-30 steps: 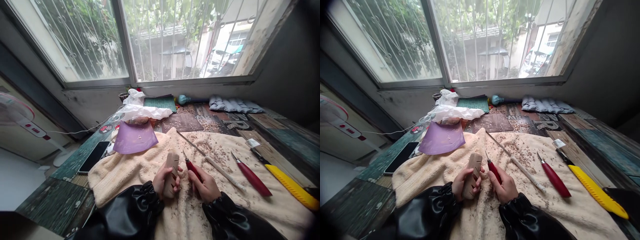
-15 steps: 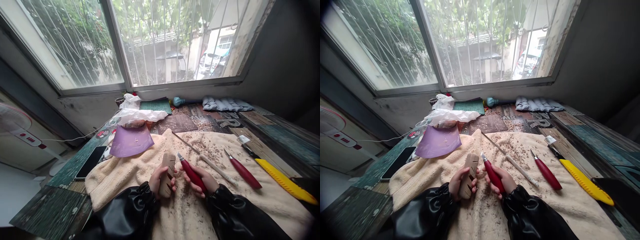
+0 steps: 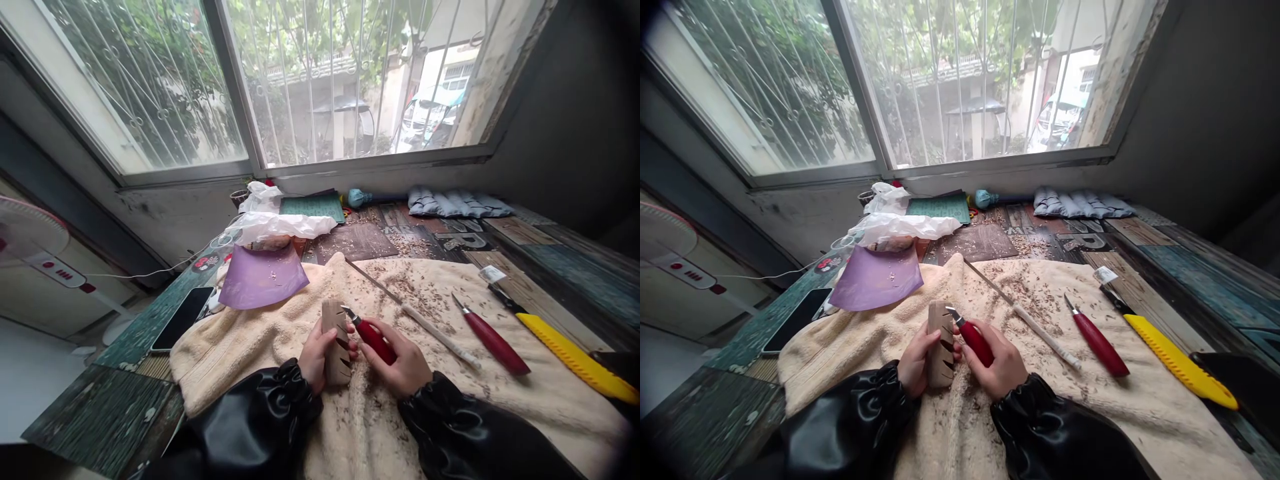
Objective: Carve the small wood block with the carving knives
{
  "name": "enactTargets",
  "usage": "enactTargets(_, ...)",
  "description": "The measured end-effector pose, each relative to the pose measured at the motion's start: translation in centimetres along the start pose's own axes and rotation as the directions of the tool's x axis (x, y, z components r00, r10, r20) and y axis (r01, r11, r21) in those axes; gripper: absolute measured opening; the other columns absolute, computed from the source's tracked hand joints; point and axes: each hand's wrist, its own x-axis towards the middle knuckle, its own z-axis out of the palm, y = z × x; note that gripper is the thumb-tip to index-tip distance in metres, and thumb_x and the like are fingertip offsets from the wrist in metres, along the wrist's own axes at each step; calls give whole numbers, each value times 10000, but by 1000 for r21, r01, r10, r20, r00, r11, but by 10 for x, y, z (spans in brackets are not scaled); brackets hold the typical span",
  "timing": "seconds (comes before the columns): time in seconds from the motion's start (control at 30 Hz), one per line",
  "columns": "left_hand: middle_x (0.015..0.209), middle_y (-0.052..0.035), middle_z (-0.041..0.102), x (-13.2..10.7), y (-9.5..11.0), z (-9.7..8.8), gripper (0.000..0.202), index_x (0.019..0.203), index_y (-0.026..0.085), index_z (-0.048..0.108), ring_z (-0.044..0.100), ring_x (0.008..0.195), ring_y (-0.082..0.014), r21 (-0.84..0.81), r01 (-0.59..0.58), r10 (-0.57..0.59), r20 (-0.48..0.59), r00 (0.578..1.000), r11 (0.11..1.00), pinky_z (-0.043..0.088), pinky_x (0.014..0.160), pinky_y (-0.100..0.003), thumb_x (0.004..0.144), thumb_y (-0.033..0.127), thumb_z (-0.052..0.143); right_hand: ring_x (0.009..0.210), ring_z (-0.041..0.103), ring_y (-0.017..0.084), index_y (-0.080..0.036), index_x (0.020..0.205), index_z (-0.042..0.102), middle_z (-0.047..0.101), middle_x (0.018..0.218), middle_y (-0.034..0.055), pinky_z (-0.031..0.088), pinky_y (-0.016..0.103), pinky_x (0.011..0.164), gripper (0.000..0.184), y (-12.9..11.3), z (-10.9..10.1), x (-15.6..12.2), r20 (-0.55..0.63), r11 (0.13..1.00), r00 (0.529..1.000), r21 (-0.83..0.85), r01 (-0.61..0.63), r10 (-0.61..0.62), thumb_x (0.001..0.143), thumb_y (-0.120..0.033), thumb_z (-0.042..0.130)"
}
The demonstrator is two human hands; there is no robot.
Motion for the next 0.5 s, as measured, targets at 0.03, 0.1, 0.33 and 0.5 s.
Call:
enactTargets(0.03,800,-57,578,0,0,0,343,957,146,449,582,614,-160,5,7,-7,10,1000,1000,457,585,-307,679,305,571,829,603,159,-204,1027,546,636,944,45,485,265,728,327,0,1,-1,13,1000,1000,4,25,-26,732,-329,483)
enactTargets(0.1,695,-43,576,0,-1,-1,341,961,140,434,572,566,-158,28,24,-25,14,1000,999,450,542,-290,691,313,549,819,607,155,-204,1035,539,640,935,45,487,263,724,326,0,3,-3,32,999,998,3,54,-54,733,-315,485)
enactTargets(0.33,603,-11,566,-1,-1,-2,326,923,140,441,536,494,-130,127,0,-4,31,1000,992,412,509,-251,673,310,564,818,612,156,-186,1054,523,629,962,58,499,257,710,353,0,0,-3,77,990,989,-57,127,-123,713,-274,503)
enactTargets(0.5,575,-4,556,-4,0,0,284,831,133,463,518,490,-110,218,-27,11,77,997,976,390,507,-229,673,330,592,821,621,157,-169,1090,506,643,948,62,508,243,729,368,2,-4,-1,165,973,965,-79,217,-202,732,-246,481)
